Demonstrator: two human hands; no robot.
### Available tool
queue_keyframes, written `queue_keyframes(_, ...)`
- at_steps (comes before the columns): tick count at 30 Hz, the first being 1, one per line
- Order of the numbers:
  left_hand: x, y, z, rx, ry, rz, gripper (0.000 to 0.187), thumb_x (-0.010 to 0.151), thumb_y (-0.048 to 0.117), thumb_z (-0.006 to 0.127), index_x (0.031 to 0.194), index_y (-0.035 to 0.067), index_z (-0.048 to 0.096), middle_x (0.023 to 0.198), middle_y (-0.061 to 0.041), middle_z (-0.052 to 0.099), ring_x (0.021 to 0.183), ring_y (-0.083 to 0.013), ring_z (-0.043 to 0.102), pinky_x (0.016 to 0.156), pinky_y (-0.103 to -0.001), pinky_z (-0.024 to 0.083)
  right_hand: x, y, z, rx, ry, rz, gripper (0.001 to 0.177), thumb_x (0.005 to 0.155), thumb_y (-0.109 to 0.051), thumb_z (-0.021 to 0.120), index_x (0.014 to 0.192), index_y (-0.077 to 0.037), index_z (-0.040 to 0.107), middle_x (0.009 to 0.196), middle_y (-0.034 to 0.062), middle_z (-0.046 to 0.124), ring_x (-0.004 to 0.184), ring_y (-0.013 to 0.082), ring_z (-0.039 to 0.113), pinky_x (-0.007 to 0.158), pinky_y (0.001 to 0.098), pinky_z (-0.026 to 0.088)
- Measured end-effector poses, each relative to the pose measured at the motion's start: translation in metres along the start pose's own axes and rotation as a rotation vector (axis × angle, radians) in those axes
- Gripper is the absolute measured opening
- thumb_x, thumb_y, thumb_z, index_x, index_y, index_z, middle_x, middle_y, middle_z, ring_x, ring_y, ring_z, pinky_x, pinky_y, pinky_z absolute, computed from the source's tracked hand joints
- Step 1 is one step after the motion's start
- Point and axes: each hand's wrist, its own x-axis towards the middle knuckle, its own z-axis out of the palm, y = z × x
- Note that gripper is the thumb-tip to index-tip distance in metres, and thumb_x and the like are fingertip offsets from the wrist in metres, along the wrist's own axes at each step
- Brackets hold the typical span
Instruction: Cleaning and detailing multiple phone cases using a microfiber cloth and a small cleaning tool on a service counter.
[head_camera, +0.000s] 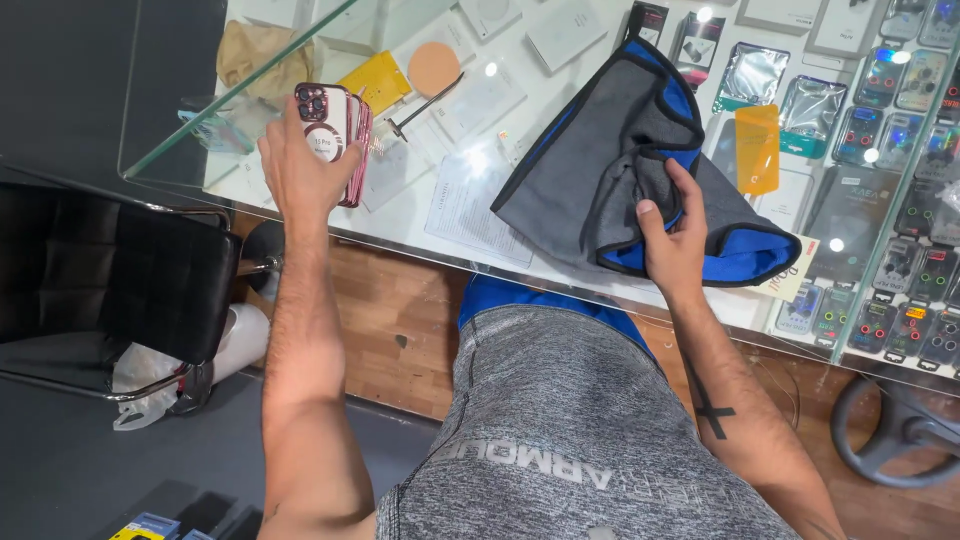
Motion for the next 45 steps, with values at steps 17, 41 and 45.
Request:
queue_keyframes(17, -0.007, 0.008, 0.008, -0.008, 0.174, 0.192, 0.070, 0.080, 0.035, 0.074, 0.131, 0.003, 0.038, 0.131, -0.017, 0.044, 0.114, -0.0352, 0.042, 0.093, -0.048, 0.034, 0.000, 0.006, 0.004, -0.022, 0.056, -0.049, 0.056, 0.091, -0.020, 0.054, 0.137, -0.002, 0.028, 0.140, 0.0170, 0.032, 0.132, 0.0262, 0.031, 0.112, 0.0363, 0.024)
queue_keyframes(41, -0.096, 0.180, 0.110, -1.566, -0.702, 0.083, 0.036, 0.076, -0.003, 0.071, 0.110, -0.001, 0.061, 0.092, -0.018, 0.067, 0.063, -0.0177, 0.068, 0.058, -0.026, 0.060, -0.014, -0.031, 0.032, 1.021, 0.040, 0.119, 0.047, 0.095, -0.045, 0.036, 0.098, -0.011, 0.068, 0.129, 0.0174, 0.051, 0.116, 0.0313, 0.053, 0.101, 0.0467, 0.042)
queue_keyframes(45, -0.105, 0.206, 0.088, -1.590, -0.681, 0.115, 0.027, 0.078, 0.001, 0.072, 0.105, 0.001, 0.065, 0.089, -0.013, 0.066, 0.063, -0.0155, 0.067, 0.056, -0.025, 0.059, -0.016, 0.005, 0.020, 0.980, -0.117, 0.102, 0.069, 0.093, -0.055, 0.022, 0.096, -0.003, 0.068, 0.141, 0.0179, 0.037, 0.129, 0.0327, 0.039, 0.110, 0.0486, 0.026)
